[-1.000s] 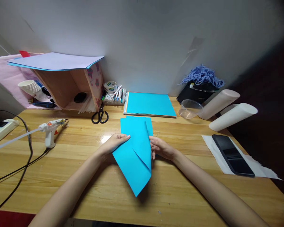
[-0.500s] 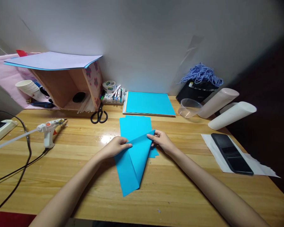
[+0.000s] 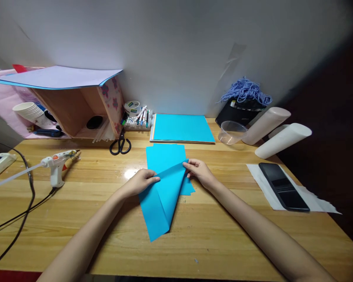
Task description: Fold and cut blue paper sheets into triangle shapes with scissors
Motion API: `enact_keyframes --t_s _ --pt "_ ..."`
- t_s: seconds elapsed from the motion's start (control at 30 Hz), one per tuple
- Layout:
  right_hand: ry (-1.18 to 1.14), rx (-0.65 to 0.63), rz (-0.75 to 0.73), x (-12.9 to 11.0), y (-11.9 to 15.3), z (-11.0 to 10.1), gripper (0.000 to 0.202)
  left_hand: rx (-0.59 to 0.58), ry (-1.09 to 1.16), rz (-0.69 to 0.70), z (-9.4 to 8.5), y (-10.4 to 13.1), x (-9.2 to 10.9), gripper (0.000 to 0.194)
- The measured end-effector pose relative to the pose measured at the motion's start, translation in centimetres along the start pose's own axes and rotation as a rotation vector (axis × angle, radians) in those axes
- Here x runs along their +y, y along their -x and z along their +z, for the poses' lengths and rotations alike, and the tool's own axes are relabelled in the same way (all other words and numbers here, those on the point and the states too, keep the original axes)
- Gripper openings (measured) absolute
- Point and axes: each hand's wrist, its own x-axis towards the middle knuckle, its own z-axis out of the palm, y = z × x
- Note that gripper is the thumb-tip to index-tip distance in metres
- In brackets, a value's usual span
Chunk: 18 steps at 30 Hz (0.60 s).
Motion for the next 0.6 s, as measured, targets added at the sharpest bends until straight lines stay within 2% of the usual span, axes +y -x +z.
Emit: enact_keyframes --t_s 0.2,0.47,0.6 --pt "0.035 0.017 -0.004 -0.21 0.07 0.15 0.035 -0.006 0.001 0.012 -0.05 -0.01 0.02 0.040" --pt "-0.036 -0.014 -0.017 -0.17 -0.26 -0.41 0.032 -0.033 -0.007 0.032 -0.22 0.21 0.43 0.037" --pt "-0.034 0.025 -0.011 0.13 -0.30 -0.42 0.030 -0.038 -0.006 0.032 -0.17 0.20 0.26 0.037"
